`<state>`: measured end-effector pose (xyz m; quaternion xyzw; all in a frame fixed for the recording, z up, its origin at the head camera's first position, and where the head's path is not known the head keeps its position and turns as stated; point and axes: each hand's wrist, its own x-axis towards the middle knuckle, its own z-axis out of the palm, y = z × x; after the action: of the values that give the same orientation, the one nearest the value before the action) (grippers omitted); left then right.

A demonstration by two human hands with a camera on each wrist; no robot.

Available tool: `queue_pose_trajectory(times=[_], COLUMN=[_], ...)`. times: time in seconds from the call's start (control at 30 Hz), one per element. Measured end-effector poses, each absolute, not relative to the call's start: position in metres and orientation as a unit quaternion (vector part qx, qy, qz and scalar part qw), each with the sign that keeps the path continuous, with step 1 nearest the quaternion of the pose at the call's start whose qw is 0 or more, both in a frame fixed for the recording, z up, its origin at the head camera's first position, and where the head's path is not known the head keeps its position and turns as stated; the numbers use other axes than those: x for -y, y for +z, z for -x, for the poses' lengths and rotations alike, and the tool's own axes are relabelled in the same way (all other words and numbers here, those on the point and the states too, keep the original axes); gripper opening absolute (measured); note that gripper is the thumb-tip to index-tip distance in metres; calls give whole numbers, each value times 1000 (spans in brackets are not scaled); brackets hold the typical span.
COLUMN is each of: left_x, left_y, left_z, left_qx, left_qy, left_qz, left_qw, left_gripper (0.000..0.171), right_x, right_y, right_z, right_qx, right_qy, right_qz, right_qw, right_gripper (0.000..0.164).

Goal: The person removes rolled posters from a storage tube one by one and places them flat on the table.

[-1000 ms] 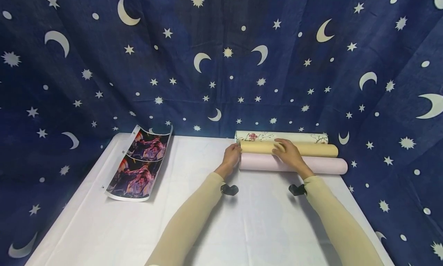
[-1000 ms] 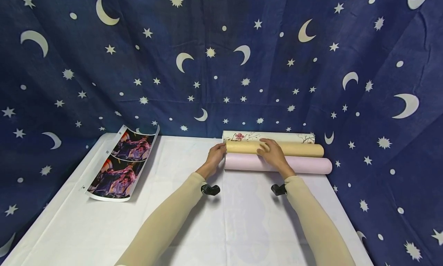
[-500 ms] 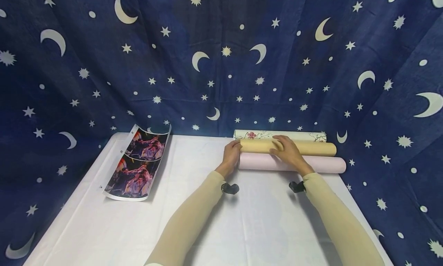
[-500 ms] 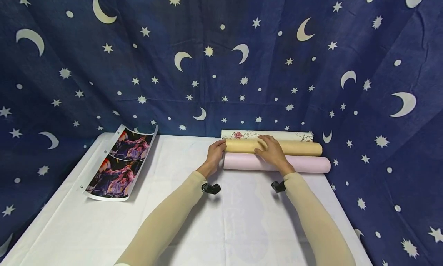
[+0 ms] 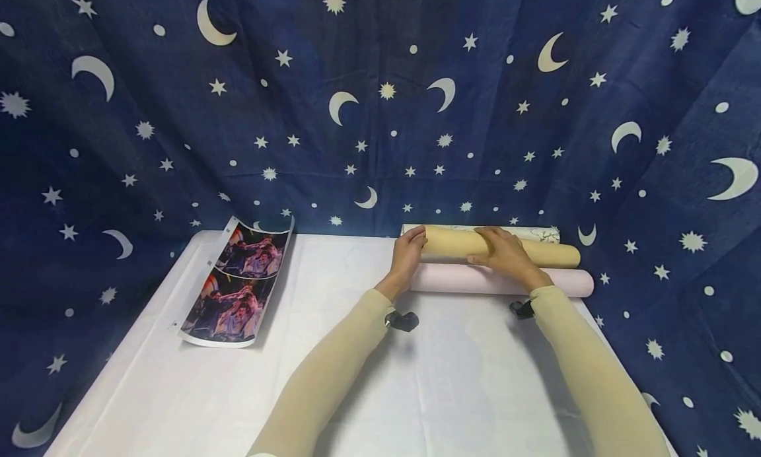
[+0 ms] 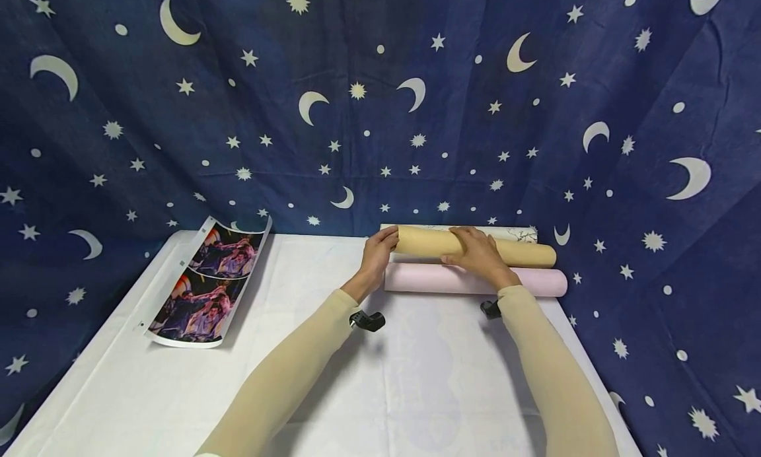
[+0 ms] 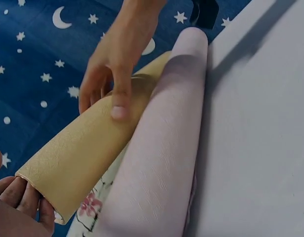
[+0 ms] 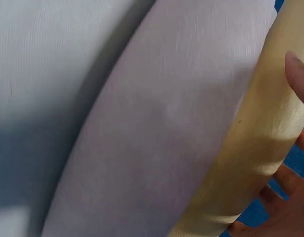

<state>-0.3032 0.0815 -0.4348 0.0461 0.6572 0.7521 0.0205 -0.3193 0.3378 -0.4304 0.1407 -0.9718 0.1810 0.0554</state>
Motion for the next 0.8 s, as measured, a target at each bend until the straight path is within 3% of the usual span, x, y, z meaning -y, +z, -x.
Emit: queue_pose_trajectory(times=[0.23, 0.8], left_x=[-86, -72], left_y=[-424, -423], left_z=[298, 293], left_qx=[-660, -660], left_qy=[749, 750], left_qz=[-55, -34], left_qw=[20, -7], left_gripper=[42, 29], right_x=[-352, -346], right_y=[-428, -417], right_z=[317, 308], right_qx=[976, 971], right_qy=[155, 99], right_qz=[-148, -197], right_qw=[32, 98], right_gripper=[82, 77])
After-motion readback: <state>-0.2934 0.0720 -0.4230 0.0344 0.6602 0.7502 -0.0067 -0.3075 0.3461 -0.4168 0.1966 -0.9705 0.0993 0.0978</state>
